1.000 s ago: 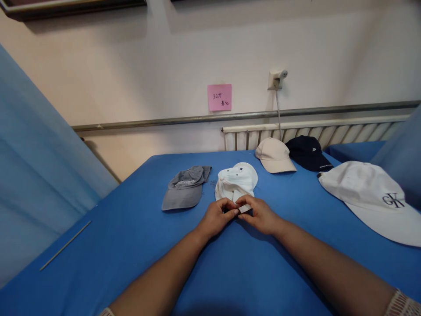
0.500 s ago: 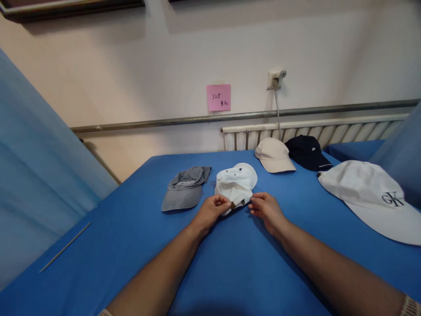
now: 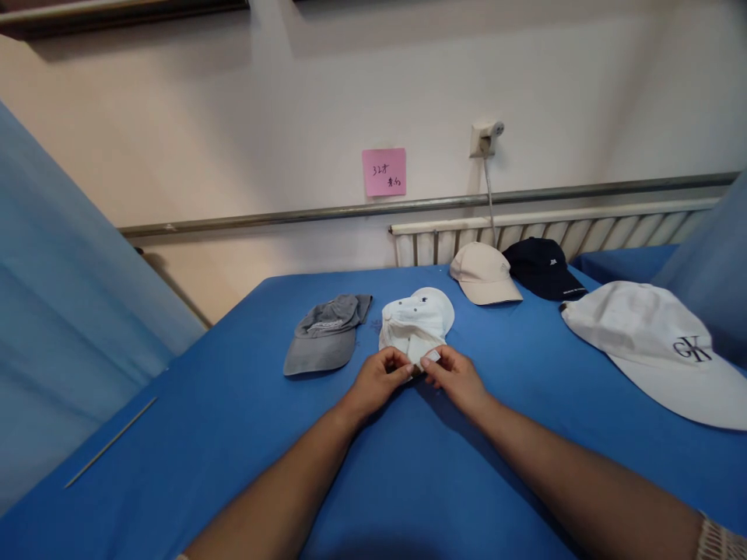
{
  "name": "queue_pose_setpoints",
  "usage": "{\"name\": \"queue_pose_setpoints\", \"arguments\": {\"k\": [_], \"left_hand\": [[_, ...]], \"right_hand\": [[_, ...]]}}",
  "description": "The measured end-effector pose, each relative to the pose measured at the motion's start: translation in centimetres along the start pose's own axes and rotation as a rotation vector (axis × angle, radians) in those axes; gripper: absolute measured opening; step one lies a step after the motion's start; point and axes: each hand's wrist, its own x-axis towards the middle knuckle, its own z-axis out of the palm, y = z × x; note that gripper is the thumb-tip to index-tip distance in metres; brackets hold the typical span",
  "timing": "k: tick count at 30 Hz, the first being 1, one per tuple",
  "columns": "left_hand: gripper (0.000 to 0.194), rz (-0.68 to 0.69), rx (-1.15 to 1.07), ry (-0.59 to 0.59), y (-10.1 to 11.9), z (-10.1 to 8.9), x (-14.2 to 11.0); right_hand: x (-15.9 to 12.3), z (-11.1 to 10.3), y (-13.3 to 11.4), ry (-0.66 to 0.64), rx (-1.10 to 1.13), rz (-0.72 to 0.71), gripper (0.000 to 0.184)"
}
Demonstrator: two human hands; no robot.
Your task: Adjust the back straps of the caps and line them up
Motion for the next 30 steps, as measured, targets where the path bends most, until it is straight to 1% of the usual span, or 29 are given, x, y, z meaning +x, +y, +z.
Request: {"name": "queue_pose_setpoints", "arguments": {"k": [2, 4, 7, 9, 11, 14, 20, 25, 30], "left_hand": [[0.023, 0.084, 0.148, -0.012, 0.0, 0.2, -0.2], [0.023, 0.178, 0.366, -0.001, 0.3, 0.5, -0.6], [0.02, 0.3, 0.704, 0.082, 1.2, 0.8, -1.2], [0.014, 0.362, 0.832, 0.137, 1.7, 0.9, -1.5], [0.012, 0.413, 0.899, 0.15, 2.0, 0.9, -1.7], [0.01, 0.451, 0.967, 0.112, 2.1, 1.0, -1.7], [0.006, 0.459, 1.072, 0.074, 2.3, 1.1, -1.6], [0.008, 0.476, 1.138, 0.071, 2.4, 1.3, -1.5], [0.009, 0.467, 1.165, 0.061, 2.3, 1.3, -1.4]], "right_hand": [[0.1, 0.1, 0.4, 0.015, -0.015, 0.009, 0.031], [0.2, 0.2, 0.6, 0.017, 0.005, 0.041, 0.033], [0.2, 0.1, 0.3, -0.021, 0.052, 0.106, 0.036], [0.1, 0.0, 0.0, -0.045, 0.073, 0.131, 0.037], [0.0, 0.0, -0.2, -0.055, 0.069, 0.134, 0.036], [0.0, 0.1, -0.1, -0.017, 0.028, 0.146, 0.033], [0.2, 0.2, 0.3, 0.093, -0.043, 0.19, 0.027], [0.2, 0.2, 0.1, 0.124, -0.037, 0.215, 0.024], [0.2, 0.1, 0.1, 0.147, 0.006, 0.237, 0.024]]}}
